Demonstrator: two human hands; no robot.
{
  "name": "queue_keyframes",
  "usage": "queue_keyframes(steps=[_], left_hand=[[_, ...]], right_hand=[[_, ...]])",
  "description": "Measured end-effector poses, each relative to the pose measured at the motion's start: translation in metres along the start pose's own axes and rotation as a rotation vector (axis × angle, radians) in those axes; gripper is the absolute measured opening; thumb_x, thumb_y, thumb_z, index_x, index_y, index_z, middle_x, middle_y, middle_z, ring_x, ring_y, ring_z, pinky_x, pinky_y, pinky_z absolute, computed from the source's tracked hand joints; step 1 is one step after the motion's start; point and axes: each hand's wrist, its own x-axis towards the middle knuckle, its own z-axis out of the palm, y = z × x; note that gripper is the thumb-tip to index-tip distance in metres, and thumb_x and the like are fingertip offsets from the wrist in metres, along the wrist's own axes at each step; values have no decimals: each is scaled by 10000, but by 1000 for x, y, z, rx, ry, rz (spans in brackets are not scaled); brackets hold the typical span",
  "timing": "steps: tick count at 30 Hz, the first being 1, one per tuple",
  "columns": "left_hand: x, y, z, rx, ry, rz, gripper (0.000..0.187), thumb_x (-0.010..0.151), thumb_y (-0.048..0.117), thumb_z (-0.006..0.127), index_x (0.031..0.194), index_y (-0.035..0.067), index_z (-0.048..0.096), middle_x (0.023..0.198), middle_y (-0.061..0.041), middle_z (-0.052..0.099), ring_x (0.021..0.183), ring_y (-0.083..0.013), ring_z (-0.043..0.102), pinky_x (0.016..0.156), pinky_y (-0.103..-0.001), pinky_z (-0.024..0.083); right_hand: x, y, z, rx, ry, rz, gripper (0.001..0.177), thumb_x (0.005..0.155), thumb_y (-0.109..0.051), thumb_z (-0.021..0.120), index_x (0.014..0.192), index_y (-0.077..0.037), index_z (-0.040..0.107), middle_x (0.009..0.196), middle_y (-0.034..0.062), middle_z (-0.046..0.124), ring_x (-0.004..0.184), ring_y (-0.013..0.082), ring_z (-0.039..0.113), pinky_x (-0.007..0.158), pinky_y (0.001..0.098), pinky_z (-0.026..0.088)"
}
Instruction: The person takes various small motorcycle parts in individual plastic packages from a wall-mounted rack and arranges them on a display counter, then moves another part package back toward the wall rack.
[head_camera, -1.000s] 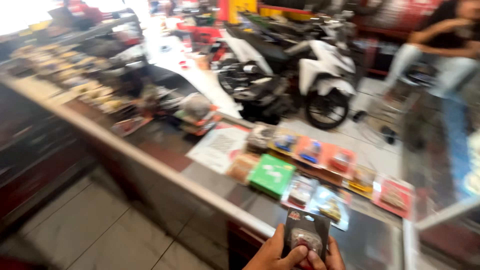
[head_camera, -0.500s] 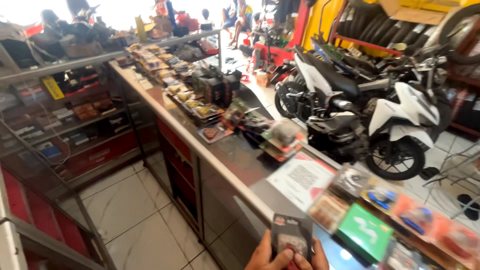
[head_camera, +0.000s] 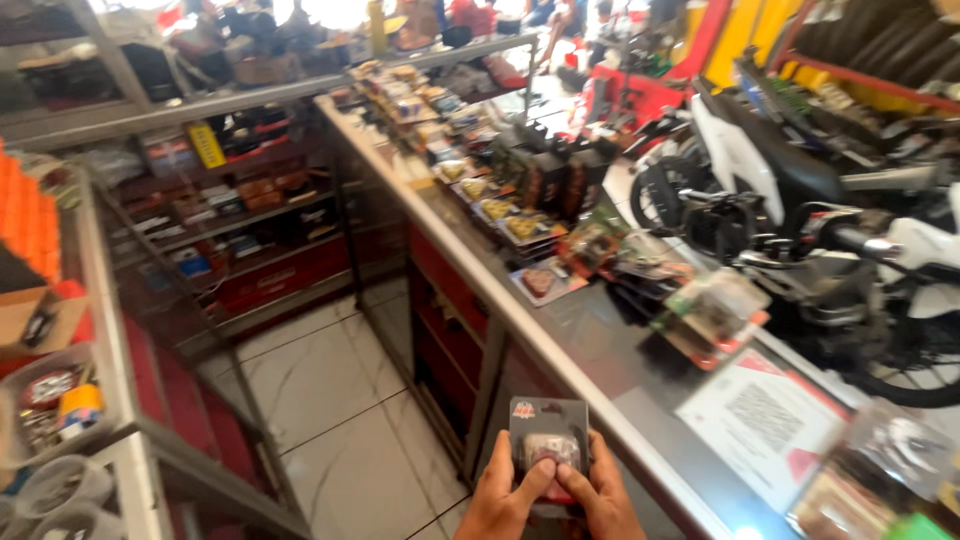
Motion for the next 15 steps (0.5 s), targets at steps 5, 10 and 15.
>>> queue_keyframes(steps=[5, 10, 15], left_hand=[[13, -9, -38, -18, 93, -11, 503, 905, 343, 660, 1292, 39, 556, 1170, -120, 711, 1139, -207, 672, 1030, -353, 485], [39, -20, -88, -21, 220, 12, 492, 912, 301, 656, 1312, 37, 546, 1185, -131, 720, 1154, -210, 690, 1039, -348, 500], [67, -16, -135, -226, 381, -84, 641, 886, 284, 667, 1452, 102, 428, 1233, -94, 700, 1137, -210, 675, 979, -386, 513]], right_hand=[[36, 1, 35, 29, -92, 75, 503, 892, -110, 636, 1371, -47, 496, 1208, 143, 698, 1141, 204, 657, 986, 343, 512], [93, 17, 78, -13, -235, 40, 486, 887, -88, 655, 1350, -32, 521, 1182, 149, 705, 1116, 201, 659, 969, 341, 515], [150, 31, 123, 51, -301, 113, 475, 880, -86, 650, 1335, -50, 518, 1149, 128, 704, 1061, 190, 671, 907, 342, 539]])
